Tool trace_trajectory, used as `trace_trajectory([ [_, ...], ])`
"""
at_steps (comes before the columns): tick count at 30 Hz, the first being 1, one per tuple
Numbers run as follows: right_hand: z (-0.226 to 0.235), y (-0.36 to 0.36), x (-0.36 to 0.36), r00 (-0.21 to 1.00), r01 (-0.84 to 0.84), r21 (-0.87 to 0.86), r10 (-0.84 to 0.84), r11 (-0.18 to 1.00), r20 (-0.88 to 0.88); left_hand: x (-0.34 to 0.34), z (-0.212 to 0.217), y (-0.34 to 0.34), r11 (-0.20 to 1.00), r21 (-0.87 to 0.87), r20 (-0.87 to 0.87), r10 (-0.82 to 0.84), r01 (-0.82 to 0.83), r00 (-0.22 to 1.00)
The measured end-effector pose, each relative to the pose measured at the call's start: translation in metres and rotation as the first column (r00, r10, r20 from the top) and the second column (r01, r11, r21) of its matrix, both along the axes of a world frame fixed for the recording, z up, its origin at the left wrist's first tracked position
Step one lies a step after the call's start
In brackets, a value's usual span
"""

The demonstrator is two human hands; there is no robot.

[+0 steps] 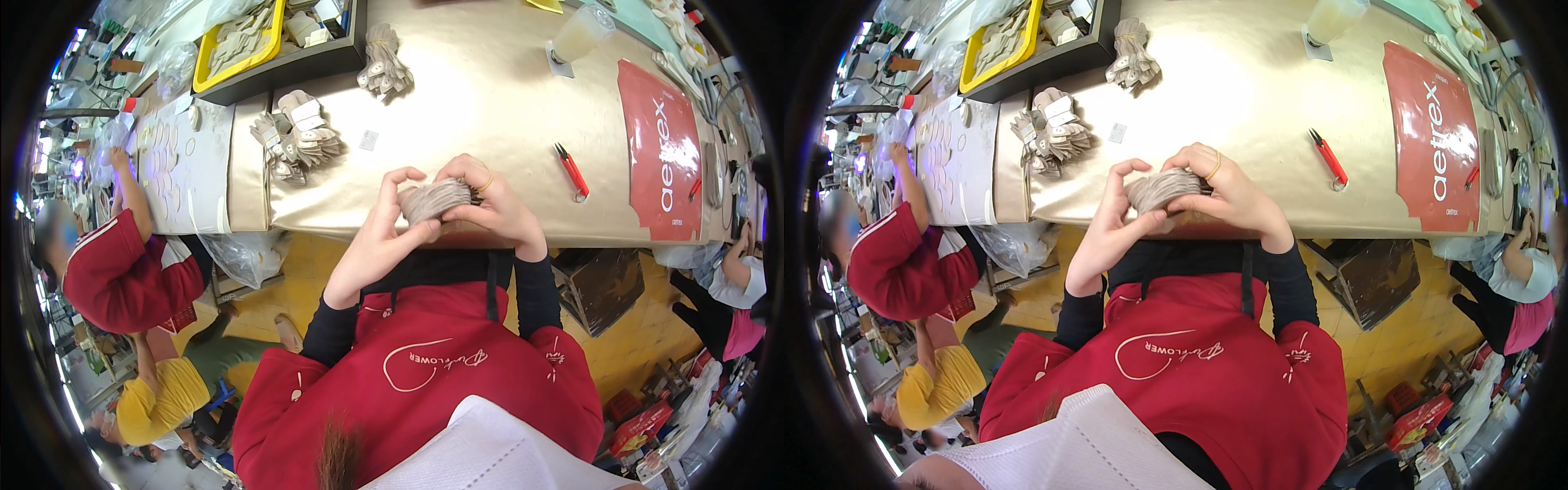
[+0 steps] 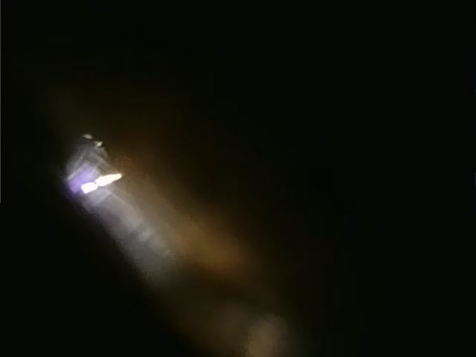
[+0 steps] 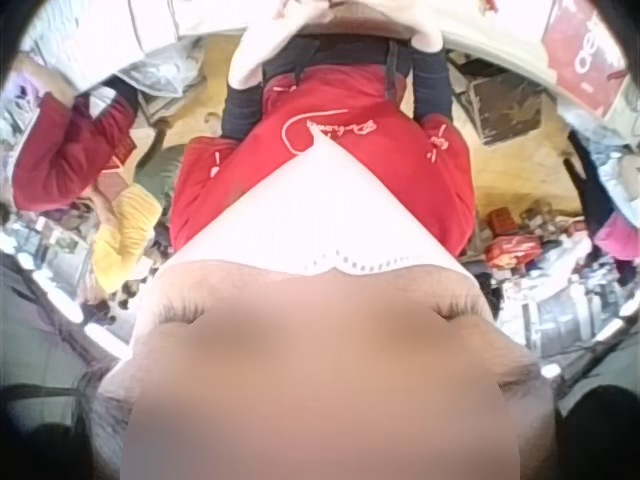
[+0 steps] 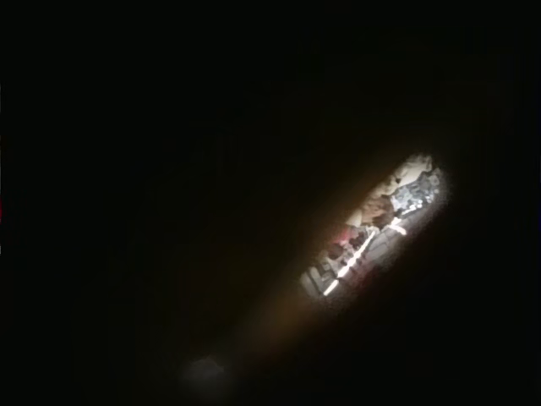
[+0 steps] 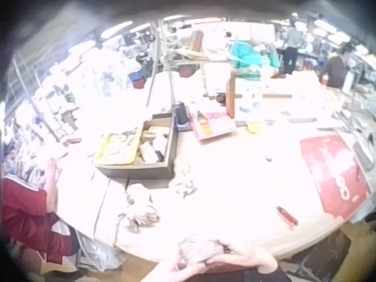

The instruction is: The person gathers a stack of small beige fabric pieces, separates them, and uses a red utility knife to trim edges and corners. The person repeatedly handles the pieces, aligns them, and makes small cuts while working at a shared table.

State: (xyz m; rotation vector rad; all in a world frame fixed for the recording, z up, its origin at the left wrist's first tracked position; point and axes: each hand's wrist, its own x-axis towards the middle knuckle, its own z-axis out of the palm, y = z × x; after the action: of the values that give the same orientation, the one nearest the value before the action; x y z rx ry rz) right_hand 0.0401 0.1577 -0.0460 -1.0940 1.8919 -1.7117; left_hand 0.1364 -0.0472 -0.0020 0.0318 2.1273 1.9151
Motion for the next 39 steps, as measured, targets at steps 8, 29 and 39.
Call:
trace_trajectory([
  [8, 0.001, -0.005, 0.002, 0.927, 0.359, -0.035, -0.361, 0.933, -0.102, -0.009, -0.014, 0.001, 0.952, -0.055, 0.055, 0.304, -0.301, 0.951],
  [29, 0.007, -0.036, 0.065, 0.336, 0.675, -0.326, 0.117, 0.662, 0.934, -0.008, -0.029, 0.032, 0.779, -0.551, -0.605, -0.126, -0.299, 0.786],
  [39, -0.024, -0.028, 0.045, 0.298, 0.626, -0.567, 0.508, 0.535, 0.808, 0.001, -0.026, 0.023, 0.905, -0.394, -0.559, -0.095, -0.162, 0.824],
])
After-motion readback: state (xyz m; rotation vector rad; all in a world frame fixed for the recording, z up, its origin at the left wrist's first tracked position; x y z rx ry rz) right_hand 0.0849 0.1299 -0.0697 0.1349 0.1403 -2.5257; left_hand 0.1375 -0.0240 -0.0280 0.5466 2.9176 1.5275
